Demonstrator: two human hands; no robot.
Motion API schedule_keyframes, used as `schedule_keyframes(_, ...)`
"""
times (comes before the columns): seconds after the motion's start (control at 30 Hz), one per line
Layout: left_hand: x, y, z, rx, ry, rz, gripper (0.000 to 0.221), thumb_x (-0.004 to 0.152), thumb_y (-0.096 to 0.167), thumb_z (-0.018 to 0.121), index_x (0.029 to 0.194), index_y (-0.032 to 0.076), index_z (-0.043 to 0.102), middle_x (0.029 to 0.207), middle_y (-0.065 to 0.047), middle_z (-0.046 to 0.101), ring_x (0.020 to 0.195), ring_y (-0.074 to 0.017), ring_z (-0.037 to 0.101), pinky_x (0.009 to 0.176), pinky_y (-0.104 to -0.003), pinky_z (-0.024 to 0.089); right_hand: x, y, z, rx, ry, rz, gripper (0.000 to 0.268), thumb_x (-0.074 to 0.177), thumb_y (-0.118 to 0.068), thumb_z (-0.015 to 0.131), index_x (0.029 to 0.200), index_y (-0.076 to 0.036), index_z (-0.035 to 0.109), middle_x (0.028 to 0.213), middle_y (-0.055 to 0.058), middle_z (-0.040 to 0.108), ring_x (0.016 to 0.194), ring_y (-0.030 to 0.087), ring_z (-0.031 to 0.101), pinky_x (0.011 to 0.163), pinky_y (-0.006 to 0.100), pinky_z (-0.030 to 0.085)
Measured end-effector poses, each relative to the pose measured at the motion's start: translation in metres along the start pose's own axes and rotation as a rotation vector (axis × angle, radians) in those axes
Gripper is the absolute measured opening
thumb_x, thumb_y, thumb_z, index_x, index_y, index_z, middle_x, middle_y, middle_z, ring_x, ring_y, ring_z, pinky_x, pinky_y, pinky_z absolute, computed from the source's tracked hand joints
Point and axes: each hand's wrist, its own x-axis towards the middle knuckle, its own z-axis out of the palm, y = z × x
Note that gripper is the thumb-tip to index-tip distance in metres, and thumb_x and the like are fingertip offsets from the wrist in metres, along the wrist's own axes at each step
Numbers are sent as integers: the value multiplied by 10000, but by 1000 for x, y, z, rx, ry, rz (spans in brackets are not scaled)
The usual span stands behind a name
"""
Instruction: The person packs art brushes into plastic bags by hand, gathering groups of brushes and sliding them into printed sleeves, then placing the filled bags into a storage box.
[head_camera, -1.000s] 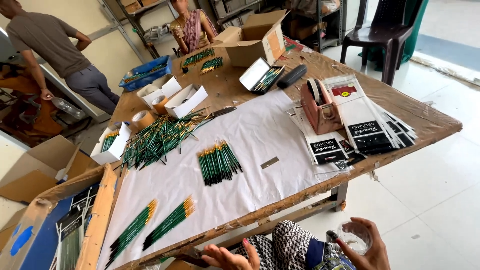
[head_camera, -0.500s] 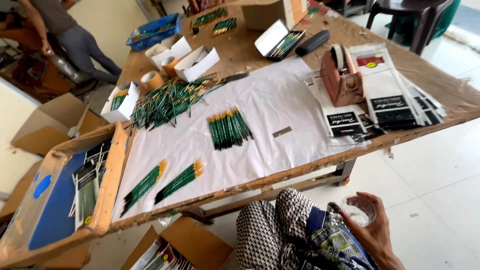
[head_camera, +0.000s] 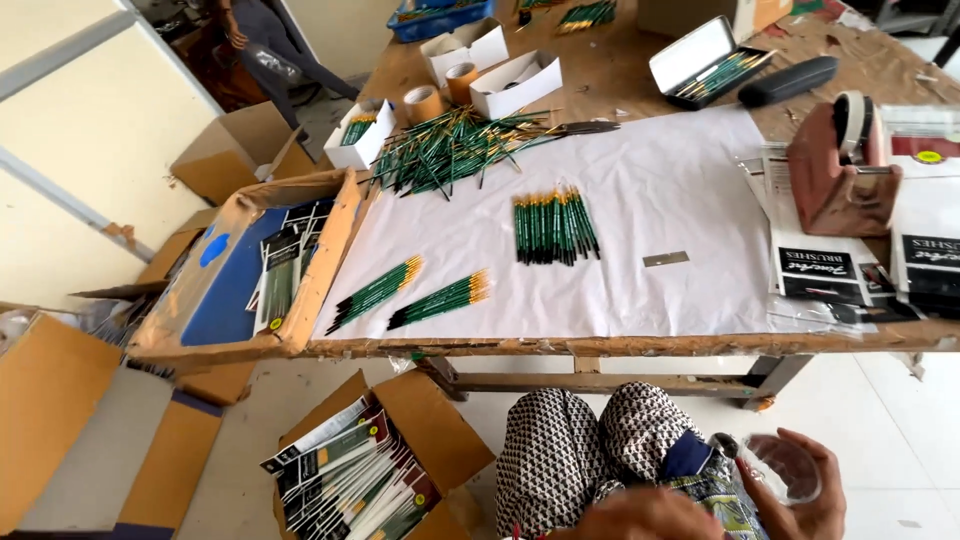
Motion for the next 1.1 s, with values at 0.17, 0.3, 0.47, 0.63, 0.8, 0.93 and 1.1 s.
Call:
schedule_keyframes(0.17, 56, -33, 1, 110, 437, -80, 410, 1007, 223, 617, 1349, -2, 589, 1339, -191, 678, 1258, -275, 660, 1149, -431, 530, -5, 23, 15, 89, -27, -19, 726, 720, 72, 780, 1380, 61, 480, 1189, 239, 684, 1139, 273, 684, 1012, 411, 558)
schedule_keyframes(0.3, 30, -108, 19, -643, 522, -665, 775, 823, 366, 713, 1502, 130, 424, 1412, -26, 553, 1302, -196, 591, 1129, -449, 492, -8, 31, 27, 234, -175, -25, 673, 745, 50, 733, 1371, 49, 484, 1199, 216, 695, 1145, 261, 681, 1009, 403, 537)
schedule_keyframes(0.47, 27, -74, 26, -1082, 351, -574, 823, 920, 466, 694, 1575, 77, 382, 1437, -111, 591, 1334, -253, 594, 1152, -440, 494, -28, -22, 51, 257, -241, 151, 532, 838, 27, 680, 1347, 25, 526, 1204, 187, 719, 1152, 251, 687, 994, 381, 537)
schedule_keyframes(0.63, 25, -77, 19, -988, 193, -443, 773, 944, 441, 725, 1551, 94, 396, 1417, -84, 573, 1315, -210, 561, 1135, -399, 490, -21, -63, 60, 108, -363, 96, 413, 893, -28, 614, 1304, -47, 576, 1205, 114, 783, 1140, 213, 743, 958, 336, 571)
schedule_keyframes(0.8, 32, -66, 10, -1000, 312, -465, 800, 924, 429, 740, 1543, 72, 378, 1420, -91, 562, 1300, -219, 562, 1102, -397, 489, -3, -91, 66, 40, -416, -1, 374, 921, 20, 575, 1278, -63, 652, 1231, 100, 772, 1130, 212, 743, 967, 320, 570)
schedule_keyframes(0.93, 48, -50, 4, -1015, 374, -437, 790, 969, 372, 693, 1575, 2, 346, 1468, -137, 539, 1332, -230, 538, 1145, -383, 451, 12, -96, 64, 139, -459, -85, 534, 785, 167, 578, 1278, -23, 658, 1346, 156, 678, 1236, 270, 656, 1030, 358, 549)
schedule_keyframes(1.1, 62, -32, 8, -935, 388, -461, 798, 957, 326, 709, 1560, -32, 328, 1455, -137, 530, 1341, -221, 534, 1172, -408, 433, 17, -82, 54, -54, -441, -216, 439, 896, 163, 547, 1269, -30, 673, 1341, 149, 707, 1275, 286, 685, 1048, 361, 577)
